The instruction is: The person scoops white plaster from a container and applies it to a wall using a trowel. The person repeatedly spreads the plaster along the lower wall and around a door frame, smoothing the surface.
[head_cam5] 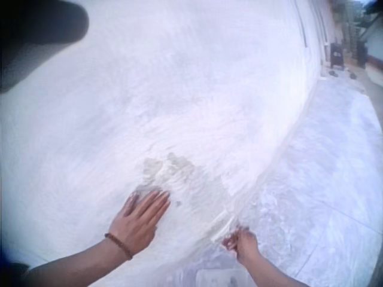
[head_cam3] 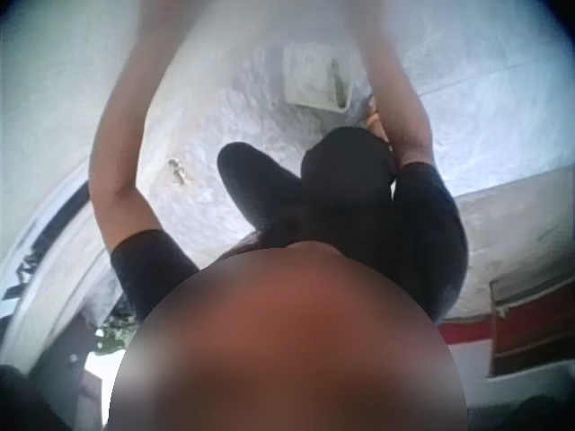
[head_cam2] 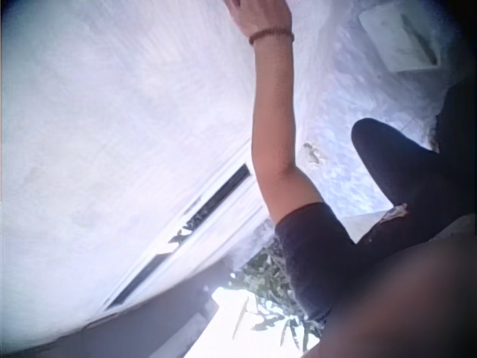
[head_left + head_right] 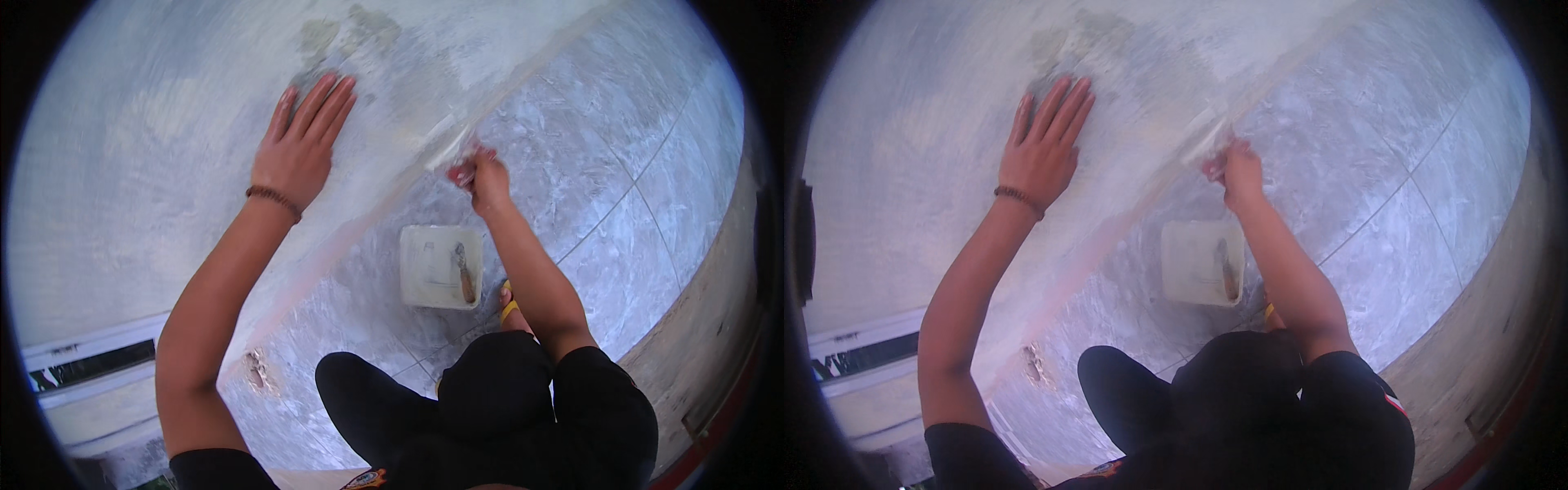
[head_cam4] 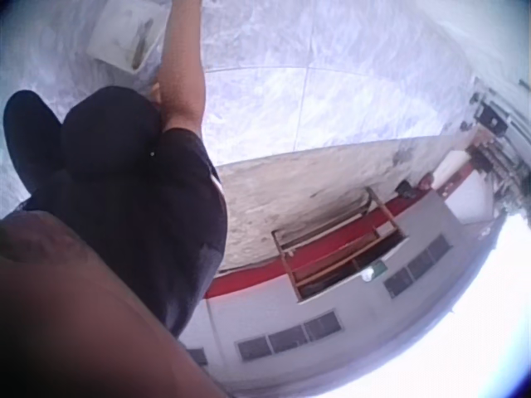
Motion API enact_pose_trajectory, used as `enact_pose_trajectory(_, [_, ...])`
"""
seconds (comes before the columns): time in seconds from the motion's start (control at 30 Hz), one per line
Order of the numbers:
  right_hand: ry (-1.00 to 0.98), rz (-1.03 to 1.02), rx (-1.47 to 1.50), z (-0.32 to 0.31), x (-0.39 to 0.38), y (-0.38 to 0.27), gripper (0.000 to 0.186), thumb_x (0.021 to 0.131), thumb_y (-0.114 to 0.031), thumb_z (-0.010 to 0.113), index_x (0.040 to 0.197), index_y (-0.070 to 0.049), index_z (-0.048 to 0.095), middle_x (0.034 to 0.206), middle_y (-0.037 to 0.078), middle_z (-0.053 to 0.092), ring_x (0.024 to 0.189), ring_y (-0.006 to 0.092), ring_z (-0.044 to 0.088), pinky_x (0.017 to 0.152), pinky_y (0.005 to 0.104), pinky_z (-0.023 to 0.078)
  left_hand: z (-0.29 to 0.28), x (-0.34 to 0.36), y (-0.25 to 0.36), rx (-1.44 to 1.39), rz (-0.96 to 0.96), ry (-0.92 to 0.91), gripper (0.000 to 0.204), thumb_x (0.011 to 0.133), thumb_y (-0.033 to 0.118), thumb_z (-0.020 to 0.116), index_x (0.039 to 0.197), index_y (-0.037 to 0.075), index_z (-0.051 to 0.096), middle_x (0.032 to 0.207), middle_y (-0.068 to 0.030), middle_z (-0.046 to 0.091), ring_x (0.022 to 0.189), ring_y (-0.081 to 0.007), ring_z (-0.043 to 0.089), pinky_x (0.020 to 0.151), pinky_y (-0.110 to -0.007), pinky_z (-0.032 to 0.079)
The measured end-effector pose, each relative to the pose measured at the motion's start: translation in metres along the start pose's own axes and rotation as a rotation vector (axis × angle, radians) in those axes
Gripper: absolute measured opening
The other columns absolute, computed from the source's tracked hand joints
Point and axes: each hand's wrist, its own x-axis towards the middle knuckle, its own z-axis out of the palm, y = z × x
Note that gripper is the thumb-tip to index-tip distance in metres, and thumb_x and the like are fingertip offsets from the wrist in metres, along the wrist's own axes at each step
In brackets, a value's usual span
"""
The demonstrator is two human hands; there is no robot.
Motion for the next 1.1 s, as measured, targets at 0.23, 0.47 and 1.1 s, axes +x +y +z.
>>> enact_pose_trajectory(0.23, [-0.053,0.046,-0.211,0.054,0.048,0.075,0.021,0.087,-0.008,0.050,0.099,0.008,0.056,0.089,0.018,0.063,0.070,0.0251,0.065,0.061,0.0351,0.058,0.025,-0.103,-0.002,-0.054,-0.047,-0.155,0.079,0.084,0.014,0.060,0.155,0.017,0.027,0.164,0.0048,0.016,0.151,-0.0162,0.013,0.122,-0.047,0.017])
enact_pose_trajectory(0.47, [-0.405,-0.225,0.055,0.094,-0.046,-0.030,0.019,0.087,-0.006,0.050,0.099,0.008,0.056,0.084,0.017,0.064,0.076,0.0271,0.068,0.065,0.0361,0.057,0.047,-0.135,0.049,-0.507,-0.218,-0.103,0.078,0.080,0.015,0.064,0.150,0.006,0.033,0.163,-0.0090,0.017,0.150,-0.0286,0.016,0.121,-0.051,0.019])
enact_pose_trajectory(1.1, [-0.497,-0.183,-0.011,0.111,-0.068,-0.023,0.018,0.092,-0.009,0.051,0.098,0.007,0.057,0.103,0.018,0.063,0.087,0.0288,0.069,0.072,0.0364,0.059,0.112,-0.191,0.329,-1.615,-1.055,-0.598,0.061,0.083,0.033,0.067,0.133,0.000,0.054,0.131,-0.0221,0.058,0.122,-0.0376,0.055,0.106,-0.043,0.042])
